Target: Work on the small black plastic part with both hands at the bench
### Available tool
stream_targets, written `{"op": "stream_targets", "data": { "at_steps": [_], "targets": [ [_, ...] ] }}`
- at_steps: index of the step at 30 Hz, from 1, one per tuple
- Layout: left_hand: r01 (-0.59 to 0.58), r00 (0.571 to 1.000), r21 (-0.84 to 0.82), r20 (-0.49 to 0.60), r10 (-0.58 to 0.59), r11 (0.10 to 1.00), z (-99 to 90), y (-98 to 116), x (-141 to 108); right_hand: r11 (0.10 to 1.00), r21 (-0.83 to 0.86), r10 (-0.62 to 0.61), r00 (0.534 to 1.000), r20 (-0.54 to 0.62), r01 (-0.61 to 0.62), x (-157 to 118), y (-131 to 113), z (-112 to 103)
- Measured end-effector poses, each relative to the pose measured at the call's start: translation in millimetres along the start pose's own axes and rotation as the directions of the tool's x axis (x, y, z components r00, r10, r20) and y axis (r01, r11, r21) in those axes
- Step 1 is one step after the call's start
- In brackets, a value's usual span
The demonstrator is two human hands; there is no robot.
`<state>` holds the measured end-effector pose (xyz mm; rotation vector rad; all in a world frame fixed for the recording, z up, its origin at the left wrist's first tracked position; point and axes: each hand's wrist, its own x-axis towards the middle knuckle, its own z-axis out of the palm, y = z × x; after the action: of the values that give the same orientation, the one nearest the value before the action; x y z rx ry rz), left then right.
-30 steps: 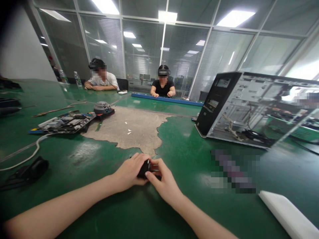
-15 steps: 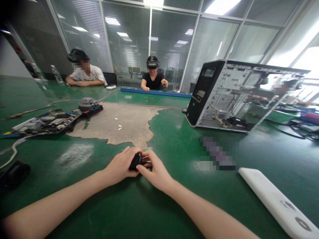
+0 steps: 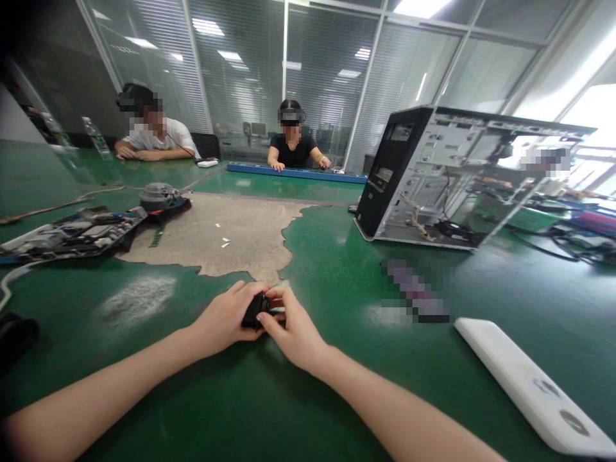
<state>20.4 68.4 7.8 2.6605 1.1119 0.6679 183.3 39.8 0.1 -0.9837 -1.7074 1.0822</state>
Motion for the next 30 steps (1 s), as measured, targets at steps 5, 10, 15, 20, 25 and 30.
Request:
{"op": "stream_targets", "data": {
  "at_steps": [5, 10, 15, 20, 25, 30],
  "targets": [
    [-0.024, 1.000, 0.001, 0.006, 0.024, 1.000, -0.3, -2.0, -1.1, 0.986, -0.123, -0.120, 0.993, -0.018, 0.117, -3.2, -2.3, -0.6],
    [-0.031, 1.000, -0.008, 0.004, 0.031, 1.000, -2.4, -1.0, -0.9, 0.987, -0.122, -0.110, 0.993, -0.048, 0.104, -1.3, -1.0, -0.6],
    [-0.035, 0.999, 0.017, -0.001, 0.035, 0.999, -2.5, -0.1, -0.9, 0.999, -0.031, -0.013, 0.999, -0.052, 0.011, 2.6, 3.1, 0.2],
    [-0.033, 0.999, 0.007, 0.009, 0.033, 0.999, -2.7, -0.9, -1.4, 0.998, -0.026, 0.059, 0.998, 0.024, -0.058, 1.1, 1.7, -0.4],
    [-0.025, 1.000, 0.017, 0.006, 0.025, 1.000, -3.6, -0.3, -1.2, 0.997, -0.065, -0.033, 0.999, 0.025, 0.034, -0.5, -1.6, -1.7],
    [-0.041, 0.999, 0.010, -0.017, 0.041, 0.999, -2.8, -0.1, -0.9, 0.999, 0.030, -0.016, 1.000, -0.021, 0.017, 2.7, 2.6, -2.3]
  ]
}}
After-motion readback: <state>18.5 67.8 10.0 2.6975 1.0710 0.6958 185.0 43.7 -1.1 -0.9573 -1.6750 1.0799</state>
